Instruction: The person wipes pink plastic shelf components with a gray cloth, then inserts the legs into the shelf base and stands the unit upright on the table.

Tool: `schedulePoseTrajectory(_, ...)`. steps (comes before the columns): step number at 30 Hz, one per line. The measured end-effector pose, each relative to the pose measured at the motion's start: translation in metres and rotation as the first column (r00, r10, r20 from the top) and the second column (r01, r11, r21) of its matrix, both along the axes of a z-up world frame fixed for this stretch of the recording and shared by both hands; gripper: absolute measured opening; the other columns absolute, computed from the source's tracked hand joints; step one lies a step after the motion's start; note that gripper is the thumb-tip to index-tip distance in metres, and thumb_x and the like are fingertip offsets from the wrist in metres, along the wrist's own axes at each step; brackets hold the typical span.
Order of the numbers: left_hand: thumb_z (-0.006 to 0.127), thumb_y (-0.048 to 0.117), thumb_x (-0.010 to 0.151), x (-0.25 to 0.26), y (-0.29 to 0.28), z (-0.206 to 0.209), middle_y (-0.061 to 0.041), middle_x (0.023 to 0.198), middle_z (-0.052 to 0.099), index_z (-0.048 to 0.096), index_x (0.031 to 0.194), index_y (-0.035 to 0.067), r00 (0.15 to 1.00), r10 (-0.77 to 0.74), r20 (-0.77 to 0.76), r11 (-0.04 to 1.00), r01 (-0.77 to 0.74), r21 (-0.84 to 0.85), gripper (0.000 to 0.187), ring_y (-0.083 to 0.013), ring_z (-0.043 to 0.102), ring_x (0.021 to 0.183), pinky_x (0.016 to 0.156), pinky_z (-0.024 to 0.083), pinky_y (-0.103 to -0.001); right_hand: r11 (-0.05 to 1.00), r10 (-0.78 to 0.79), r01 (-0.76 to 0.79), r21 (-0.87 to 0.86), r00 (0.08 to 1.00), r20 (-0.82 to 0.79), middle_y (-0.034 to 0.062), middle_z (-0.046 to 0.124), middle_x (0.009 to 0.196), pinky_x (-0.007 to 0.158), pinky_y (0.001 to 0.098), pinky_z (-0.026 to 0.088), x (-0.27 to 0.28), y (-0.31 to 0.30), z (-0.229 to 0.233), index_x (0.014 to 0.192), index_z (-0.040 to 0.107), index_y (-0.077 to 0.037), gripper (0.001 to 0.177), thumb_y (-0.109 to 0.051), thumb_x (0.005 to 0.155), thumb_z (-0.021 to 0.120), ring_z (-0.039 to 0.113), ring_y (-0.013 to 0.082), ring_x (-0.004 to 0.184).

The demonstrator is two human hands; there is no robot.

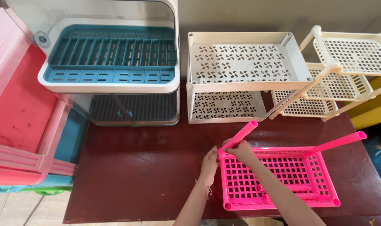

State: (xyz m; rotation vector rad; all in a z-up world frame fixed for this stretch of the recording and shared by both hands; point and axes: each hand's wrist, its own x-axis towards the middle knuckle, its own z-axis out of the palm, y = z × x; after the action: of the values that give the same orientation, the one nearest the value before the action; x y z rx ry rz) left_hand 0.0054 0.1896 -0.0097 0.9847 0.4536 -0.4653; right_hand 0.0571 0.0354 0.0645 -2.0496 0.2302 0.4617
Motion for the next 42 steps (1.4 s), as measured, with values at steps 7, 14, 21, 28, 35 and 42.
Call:
schedulePoseTrajectory(7, 0.053, 0.047, 0.099, 0.012, 0.011, 0.018, -0.008, 0.134, 0.065, 0.053, 0.153, 0.009, 0.994, -0.111, -0.009, 0.994, 0.111, -0.011, 0.065, -0.015, 0.063, 0.113, 0.098, 0.051, -0.036, 0.988, 0.115, -0.101, -0.116, 0.986, 0.117, 0.0084, 0.079, 0.093, 0.081, 0.0313, 0.06, 0.002, 0.005, 0.006, 0.107, 0.077, -0.007, 0.031, -0.01, 0.076, 0.08, 0.075, 0.0136, 0.086)
schedulePoseTrajectory(14, 0.058, 0.073, 0.082, 0.029, 0.025, 0.045, -0.006, 0.162, 0.032, 0.017, 0.165, 0.011, 0.935, -0.356, 0.012, 0.93, 0.353, 0.1, 0.111, -0.0242, 0.031, 0.15, 0.115, 0.031, -0.055, 0.971, 0.175, -0.152, -0.186, 0.977, 0.119, 0.0147, 0.076, 0.084, 0.072, 0.0363, 0.058, -0.005, 0.012, 0.01, 0.107, 0.076, -0.005, 0.025, -0.011, 0.083, 0.079, 0.072, 0.0246, 0.079)
schedulePoseTrajectory(21, 0.063, 0.079, 0.077, 0.033, 0.013, 0.045, -0.025, 0.158, 0.048, -0.003, 0.162, 0.002, 0.903, -0.411, 0.122, 0.91, 0.401, 0.104, 0.132, -0.0258, 0.029, 0.155, 0.124, 0.014, -0.044, 0.967, 0.22, -0.178, -0.184, 0.944, 0.245, 0.0113, 0.077, 0.086, 0.069, 0.0355, 0.059, -0.006, 0.01, -0.013, 0.105, 0.074, -0.006, 0.028, -0.007, 0.077, 0.078, 0.076, 0.0218, 0.076)
schedulePoseTrajectory(28, 0.068, 0.074, 0.076, 0.031, 0.015, 0.05, -0.019, 0.163, 0.035, 0.002, 0.161, 0.001, 0.923, -0.367, 0.116, 0.927, 0.352, 0.133, 0.13, -0.0255, 0.027, 0.155, 0.124, 0.019, -0.039, 0.967, 0.233, -0.2, -0.154, 0.943, 0.239, 0.0115, 0.077, 0.084, 0.068, 0.0353, 0.059, -0.005, 0.008, -0.016, 0.107, 0.074, -0.006, 0.027, -0.008, 0.08, 0.076, 0.075, 0.0221, 0.074)
schedulePoseTrajectory(35, 0.07, 0.073, 0.075, 0.031, 0.017, 0.056, -0.017, 0.164, 0.031, 0.002, 0.163, 0.004, 0.925, -0.361, 0.121, 0.93, 0.347, 0.12, 0.131, -0.0254, 0.025, 0.155, 0.124, 0.018, -0.04, 0.948, 0.256, -0.193, -0.253, 0.935, 0.245, 0.0121, 0.076, 0.086, 0.068, 0.0364, 0.057, -0.008, 0.015, -0.004, 0.111, 0.074, -0.008, 0.03, -0.011, 0.081, 0.075, 0.073, 0.0247, 0.076)
schedulePoseTrajectory(42, 0.073, 0.069, 0.069, 0.029, 0.015, 0.05, -0.018, 0.155, 0.049, -0.015, 0.158, 0.004, 0.878, -0.448, 0.169, 0.88, 0.4, 0.257, 0.141, -0.0254, 0.044, 0.145, 0.119, 0.033, -0.037, 0.963, 0.238, -0.261, 0.067, 0.941, 0.241, 0.0099, 0.08, 0.092, 0.07, 0.0357, 0.059, -0.009, 0.001, -0.013, 0.111, 0.076, -0.004, 0.027, -0.01, 0.085, 0.074, 0.074, 0.0213, 0.078)
